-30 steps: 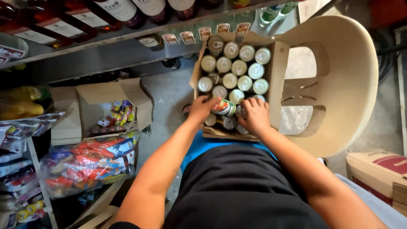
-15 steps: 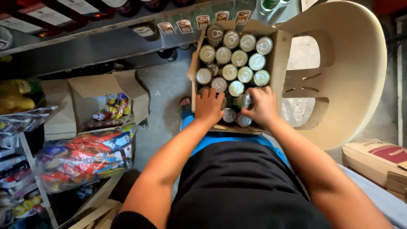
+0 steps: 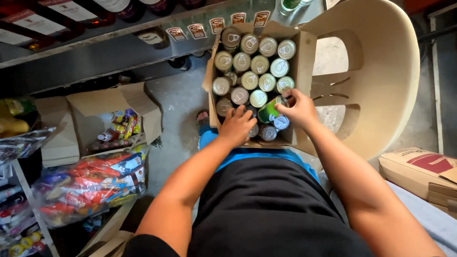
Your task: Organizing various canned food items on shelves and moving them from a box.
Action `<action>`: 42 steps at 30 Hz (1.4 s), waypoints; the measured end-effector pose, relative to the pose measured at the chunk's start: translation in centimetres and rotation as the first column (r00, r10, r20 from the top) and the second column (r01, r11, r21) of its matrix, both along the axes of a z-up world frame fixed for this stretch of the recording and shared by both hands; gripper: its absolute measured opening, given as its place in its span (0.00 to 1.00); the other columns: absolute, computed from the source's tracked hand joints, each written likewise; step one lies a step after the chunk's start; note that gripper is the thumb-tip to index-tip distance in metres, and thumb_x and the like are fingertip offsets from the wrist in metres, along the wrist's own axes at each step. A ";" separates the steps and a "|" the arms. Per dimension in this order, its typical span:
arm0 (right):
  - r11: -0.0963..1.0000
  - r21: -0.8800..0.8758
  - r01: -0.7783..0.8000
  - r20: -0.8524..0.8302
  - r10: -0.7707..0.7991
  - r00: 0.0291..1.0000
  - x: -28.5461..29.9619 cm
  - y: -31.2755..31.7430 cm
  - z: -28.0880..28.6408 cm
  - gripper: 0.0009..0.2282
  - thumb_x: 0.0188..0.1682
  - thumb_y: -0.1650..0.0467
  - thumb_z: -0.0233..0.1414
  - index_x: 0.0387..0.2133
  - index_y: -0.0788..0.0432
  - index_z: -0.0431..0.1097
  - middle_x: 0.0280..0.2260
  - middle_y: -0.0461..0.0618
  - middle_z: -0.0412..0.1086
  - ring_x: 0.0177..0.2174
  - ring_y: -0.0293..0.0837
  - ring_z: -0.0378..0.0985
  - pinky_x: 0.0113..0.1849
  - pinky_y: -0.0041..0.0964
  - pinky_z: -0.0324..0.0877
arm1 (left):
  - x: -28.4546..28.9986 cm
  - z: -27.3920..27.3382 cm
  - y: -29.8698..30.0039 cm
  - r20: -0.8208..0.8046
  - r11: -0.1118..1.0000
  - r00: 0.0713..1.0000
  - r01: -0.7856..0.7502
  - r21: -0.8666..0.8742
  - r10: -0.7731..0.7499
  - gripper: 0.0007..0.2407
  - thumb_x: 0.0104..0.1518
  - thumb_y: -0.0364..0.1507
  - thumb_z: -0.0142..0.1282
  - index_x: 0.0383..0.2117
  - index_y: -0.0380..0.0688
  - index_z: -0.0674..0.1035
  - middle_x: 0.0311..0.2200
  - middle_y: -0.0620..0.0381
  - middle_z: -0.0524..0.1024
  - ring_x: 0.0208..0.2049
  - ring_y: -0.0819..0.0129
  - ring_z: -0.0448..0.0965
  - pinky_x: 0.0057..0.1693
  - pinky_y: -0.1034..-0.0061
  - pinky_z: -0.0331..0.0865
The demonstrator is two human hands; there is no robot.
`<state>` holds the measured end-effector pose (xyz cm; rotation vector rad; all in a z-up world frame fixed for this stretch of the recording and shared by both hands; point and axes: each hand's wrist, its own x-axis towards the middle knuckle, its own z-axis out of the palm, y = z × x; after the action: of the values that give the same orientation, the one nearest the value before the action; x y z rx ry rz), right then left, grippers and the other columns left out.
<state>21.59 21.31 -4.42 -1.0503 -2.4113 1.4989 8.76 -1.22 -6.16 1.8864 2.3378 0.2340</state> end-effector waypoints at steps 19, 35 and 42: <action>0.737 0.611 -0.289 0.110 0.283 0.953 2.0 -4.2 1.3 0.22 0.39 0.70 0.60 0.50 0.56 0.71 0.43 0.57 0.70 0.45 0.61 0.72 0.47 0.52 0.70 | -5.1 -1.0 -2.2 0.982 0.855 0.034 -0.498 -0.142 0.184 0.19 0.50 0.32 0.69 0.46 0.36 0.80 0.40 0.55 0.83 0.41 0.73 0.81 0.49 0.76 0.75; 0.902 0.130 -0.411 -0.486 0.419 0.767 -2.6 -3.6 21.7 0.38 0.44 0.67 0.65 0.67 0.64 0.54 0.56 0.54 0.70 0.54 0.45 0.72 0.53 0.41 0.69 | -5.1 26.0 4.0 0.919 0.828 0.338 -0.442 0.346 -0.205 0.28 0.47 0.30 0.73 0.55 0.39 0.74 0.45 0.56 0.79 0.46 0.73 0.80 0.54 0.75 0.76; 0.834 0.546 -0.079 -0.644 0.478 0.597 -6.8 -3.9 41.8 0.36 0.50 0.70 0.66 0.67 0.63 0.50 0.59 0.57 0.65 0.57 0.48 0.69 0.56 0.39 0.68 | -6.1 48.4 1.7 0.429 0.393 0.810 -0.271 0.879 -0.400 0.21 0.59 0.32 0.74 0.52 0.41 0.74 0.47 0.59 0.78 0.48 0.79 0.81 0.56 0.81 0.78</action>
<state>14.77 17.43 37.39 0.1299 -2.1269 0.9942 2.70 0.48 42.27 1.7214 1.6695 2.1919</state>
